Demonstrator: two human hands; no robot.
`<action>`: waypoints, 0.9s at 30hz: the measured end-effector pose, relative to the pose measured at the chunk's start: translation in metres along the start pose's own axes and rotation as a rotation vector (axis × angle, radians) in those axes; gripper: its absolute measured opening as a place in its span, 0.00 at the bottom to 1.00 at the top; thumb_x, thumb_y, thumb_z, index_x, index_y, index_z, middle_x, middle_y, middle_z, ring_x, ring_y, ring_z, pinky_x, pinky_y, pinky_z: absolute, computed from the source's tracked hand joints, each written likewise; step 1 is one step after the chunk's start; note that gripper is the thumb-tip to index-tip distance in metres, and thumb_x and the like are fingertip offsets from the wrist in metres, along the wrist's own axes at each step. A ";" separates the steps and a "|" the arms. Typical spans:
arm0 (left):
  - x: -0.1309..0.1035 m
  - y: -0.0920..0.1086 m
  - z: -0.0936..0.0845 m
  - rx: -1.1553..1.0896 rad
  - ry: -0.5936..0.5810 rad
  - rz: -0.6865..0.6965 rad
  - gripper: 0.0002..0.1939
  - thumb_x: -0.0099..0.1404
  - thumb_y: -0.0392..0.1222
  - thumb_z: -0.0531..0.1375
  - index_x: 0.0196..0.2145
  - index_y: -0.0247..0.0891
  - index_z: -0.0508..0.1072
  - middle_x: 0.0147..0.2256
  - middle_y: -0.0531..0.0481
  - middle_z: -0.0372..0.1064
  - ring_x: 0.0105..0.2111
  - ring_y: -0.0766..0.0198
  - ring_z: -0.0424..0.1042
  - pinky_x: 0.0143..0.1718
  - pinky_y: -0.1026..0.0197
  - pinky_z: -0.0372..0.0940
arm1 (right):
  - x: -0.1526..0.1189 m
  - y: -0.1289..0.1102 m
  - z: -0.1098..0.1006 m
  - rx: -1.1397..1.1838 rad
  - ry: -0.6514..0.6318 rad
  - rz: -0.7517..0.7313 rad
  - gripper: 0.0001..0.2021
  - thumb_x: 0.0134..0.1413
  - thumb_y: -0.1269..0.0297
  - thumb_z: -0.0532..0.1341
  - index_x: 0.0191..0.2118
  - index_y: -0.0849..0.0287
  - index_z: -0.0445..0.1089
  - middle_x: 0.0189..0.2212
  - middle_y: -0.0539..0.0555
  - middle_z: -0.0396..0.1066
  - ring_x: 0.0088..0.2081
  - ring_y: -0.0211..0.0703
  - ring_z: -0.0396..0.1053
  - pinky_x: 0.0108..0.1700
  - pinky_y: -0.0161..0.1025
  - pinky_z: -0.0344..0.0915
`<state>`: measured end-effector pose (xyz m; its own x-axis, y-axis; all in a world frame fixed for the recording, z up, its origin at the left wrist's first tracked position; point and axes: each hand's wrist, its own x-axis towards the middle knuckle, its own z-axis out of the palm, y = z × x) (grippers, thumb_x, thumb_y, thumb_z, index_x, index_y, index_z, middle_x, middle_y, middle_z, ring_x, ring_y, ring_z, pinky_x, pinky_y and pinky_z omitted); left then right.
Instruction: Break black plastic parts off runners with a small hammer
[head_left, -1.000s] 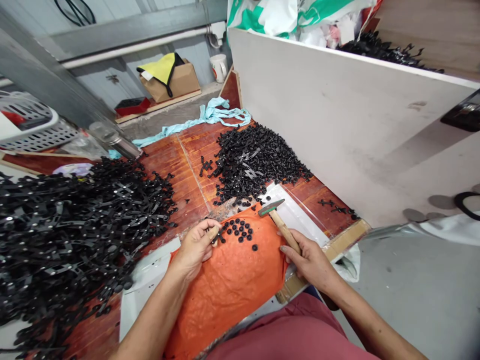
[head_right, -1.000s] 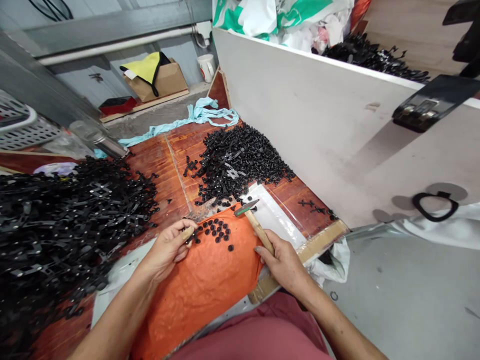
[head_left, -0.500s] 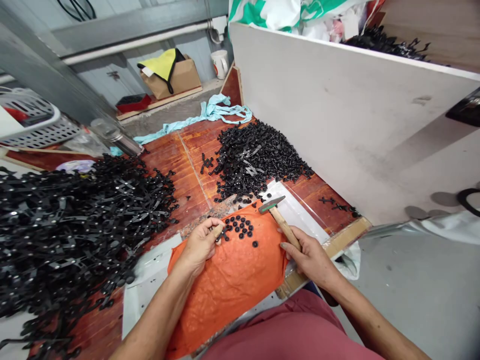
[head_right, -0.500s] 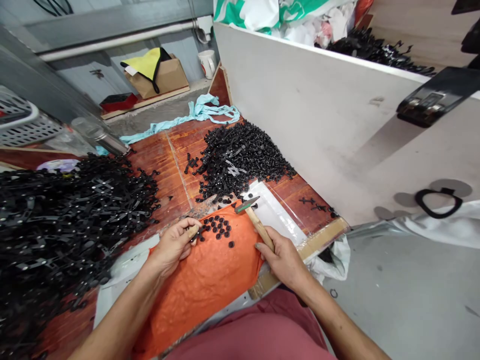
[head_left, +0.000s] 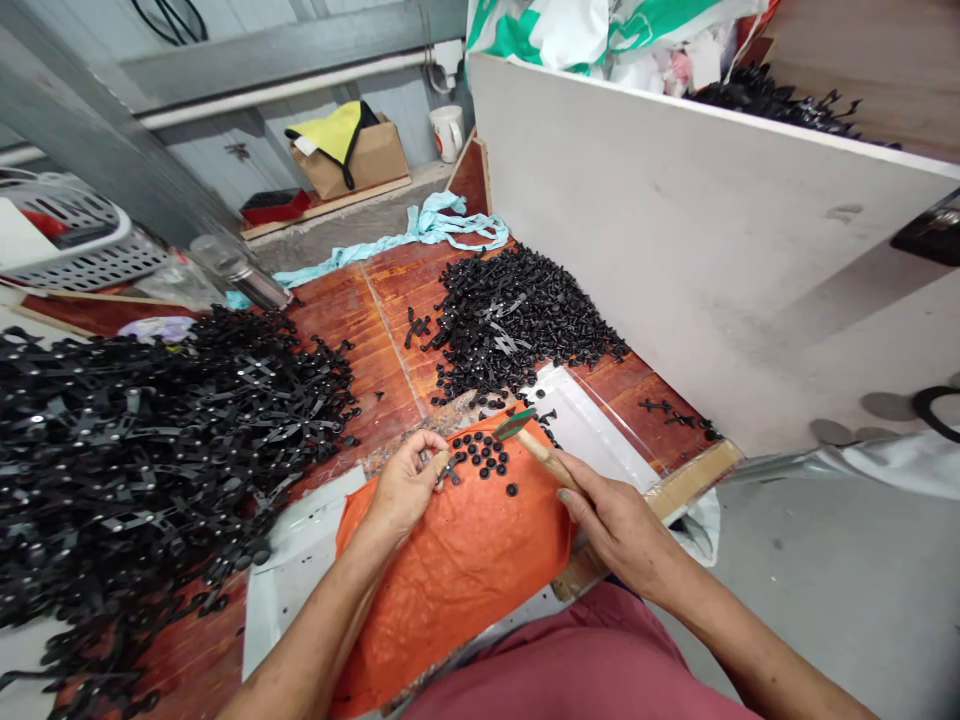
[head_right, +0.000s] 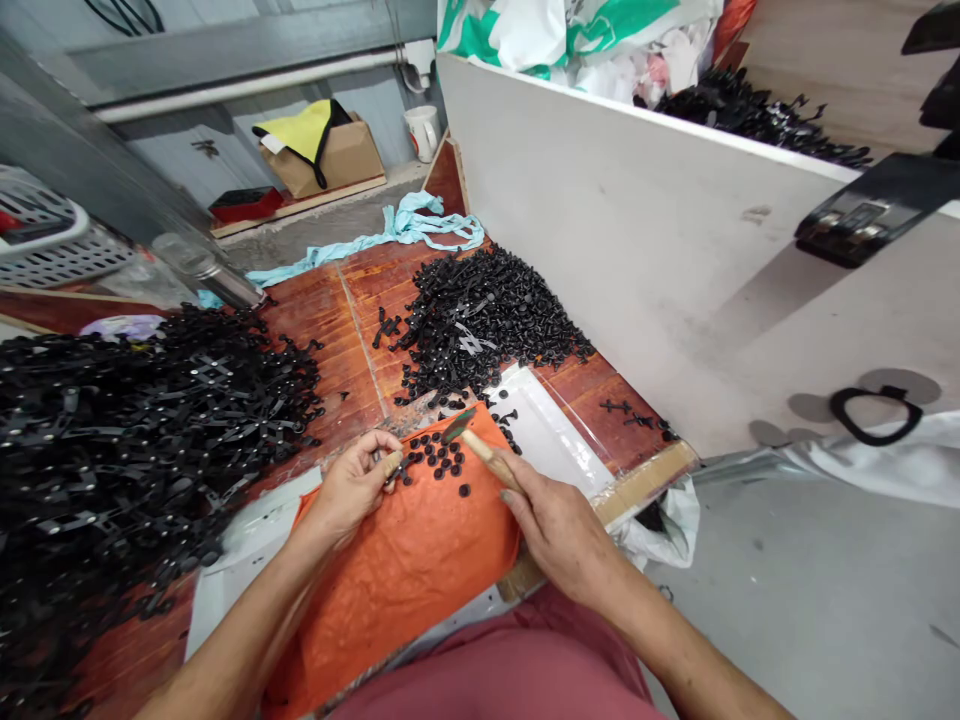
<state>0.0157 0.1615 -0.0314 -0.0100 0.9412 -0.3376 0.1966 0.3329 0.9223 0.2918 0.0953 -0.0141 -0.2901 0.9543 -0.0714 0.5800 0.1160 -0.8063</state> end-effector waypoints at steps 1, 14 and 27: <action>0.000 -0.001 0.000 -0.004 -0.008 -0.006 0.17 0.56 0.54 0.66 0.33 0.40 0.67 0.18 0.62 0.60 0.15 0.73 0.55 0.18 0.71 0.49 | 0.002 -0.006 -0.001 -0.036 -0.019 -0.022 0.26 0.71 0.64 0.50 0.71 0.49 0.53 0.58 0.57 0.74 0.52 0.52 0.75 0.53 0.46 0.69; 0.001 -0.004 -0.001 -0.047 -0.053 0.019 0.18 0.58 0.56 0.65 0.32 0.40 0.66 0.19 0.60 0.62 0.17 0.72 0.56 0.19 0.70 0.50 | 0.020 -0.028 0.016 -0.252 -0.032 -0.193 0.31 0.70 0.69 0.50 0.74 0.42 0.45 0.45 0.53 0.80 0.40 0.46 0.79 0.42 0.40 0.73; 0.002 -0.007 -0.002 0.047 -0.016 0.058 0.17 0.59 0.56 0.63 0.32 0.39 0.69 0.19 0.59 0.63 0.19 0.70 0.59 0.21 0.68 0.52 | 0.026 -0.033 0.014 -0.242 -0.050 -0.094 0.30 0.66 0.69 0.53 0.71 0.41 0.56 0.36 0.52 0.80 0.33 0.45 0.77 0.38 0.37 0.70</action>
<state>0.0128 0.1613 -0.0386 0.0184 0.9576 -0.2874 0.2419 0.2747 0.9306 0.2547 0.1120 0.0027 -0.3853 0.9220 -0.0369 0.7124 0.2718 -0.6470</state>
